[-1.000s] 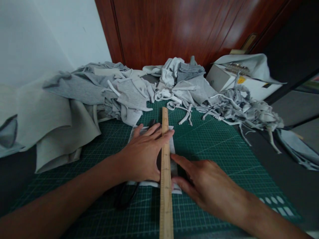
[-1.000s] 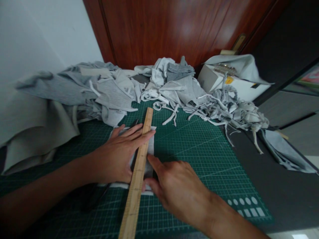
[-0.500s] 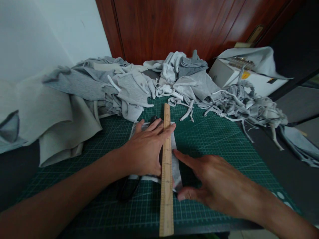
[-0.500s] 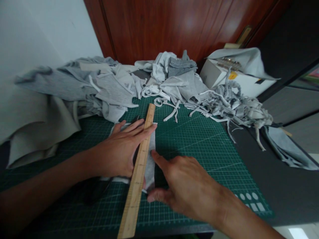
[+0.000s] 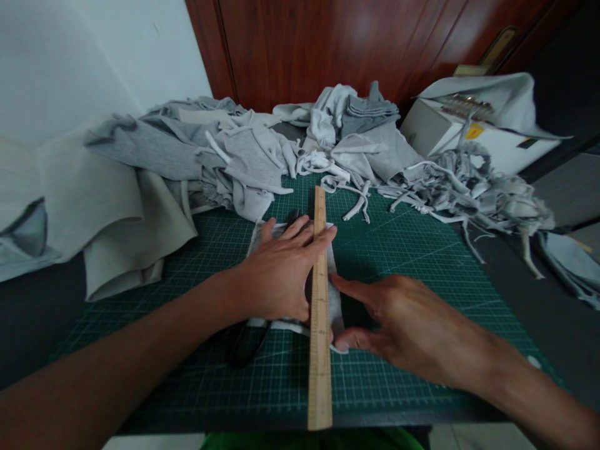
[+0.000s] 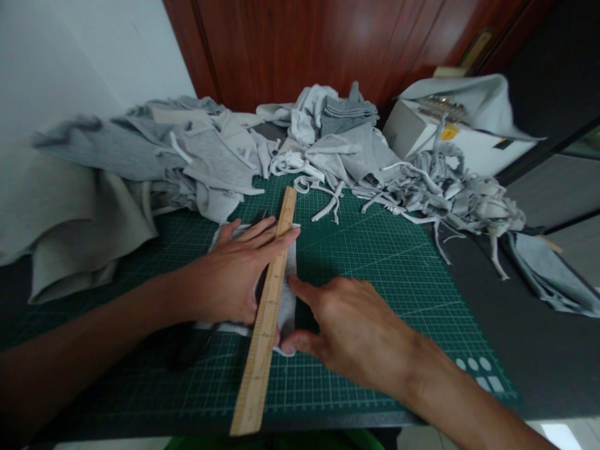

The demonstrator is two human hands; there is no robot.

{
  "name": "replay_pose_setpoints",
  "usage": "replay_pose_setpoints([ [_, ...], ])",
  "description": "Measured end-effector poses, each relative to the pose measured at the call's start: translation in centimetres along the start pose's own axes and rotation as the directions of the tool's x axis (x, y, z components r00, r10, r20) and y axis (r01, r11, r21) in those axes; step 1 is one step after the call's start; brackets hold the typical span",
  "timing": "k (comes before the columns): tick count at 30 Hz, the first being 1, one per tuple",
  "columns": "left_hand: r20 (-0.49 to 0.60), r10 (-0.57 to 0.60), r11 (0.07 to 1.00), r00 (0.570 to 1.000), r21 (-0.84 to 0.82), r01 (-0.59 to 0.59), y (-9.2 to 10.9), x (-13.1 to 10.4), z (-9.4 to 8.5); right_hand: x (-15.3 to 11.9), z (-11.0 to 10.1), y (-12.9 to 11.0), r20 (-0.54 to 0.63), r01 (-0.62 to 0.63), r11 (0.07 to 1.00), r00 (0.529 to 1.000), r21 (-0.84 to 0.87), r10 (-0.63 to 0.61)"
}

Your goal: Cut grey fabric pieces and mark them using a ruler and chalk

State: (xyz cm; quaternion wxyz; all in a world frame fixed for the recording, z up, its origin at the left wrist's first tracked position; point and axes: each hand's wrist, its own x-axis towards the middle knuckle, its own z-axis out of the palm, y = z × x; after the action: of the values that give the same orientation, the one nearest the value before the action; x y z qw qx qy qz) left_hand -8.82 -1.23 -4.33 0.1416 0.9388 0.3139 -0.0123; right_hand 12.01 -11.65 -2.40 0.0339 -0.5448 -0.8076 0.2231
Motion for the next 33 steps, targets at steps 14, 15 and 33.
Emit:
replay_pose_setpoints([
  [14,-0.073,0.075,0.997,0.994,0.014,-0.075,0.3,-1.2,-0.3,0.2,0.1,0.2,0.046,-0.058,0.997,0.997,0.06,0.055],
  [15,-0.085,0.083,0.996,0.993,0.016,-0.082,0.3,-1.3,-0.3,0.2,0.1,0.2,0.045,-0.059,0.996,0.997,0.06,0.056],
  [33,-0.097,0.237,0.964,0.967,-0.099,-0.246,0.2,-2.7,-1.5,0.1,0.3,0.3,-0.009,-0.056,0.996,0.998,0.066,0.057],
])
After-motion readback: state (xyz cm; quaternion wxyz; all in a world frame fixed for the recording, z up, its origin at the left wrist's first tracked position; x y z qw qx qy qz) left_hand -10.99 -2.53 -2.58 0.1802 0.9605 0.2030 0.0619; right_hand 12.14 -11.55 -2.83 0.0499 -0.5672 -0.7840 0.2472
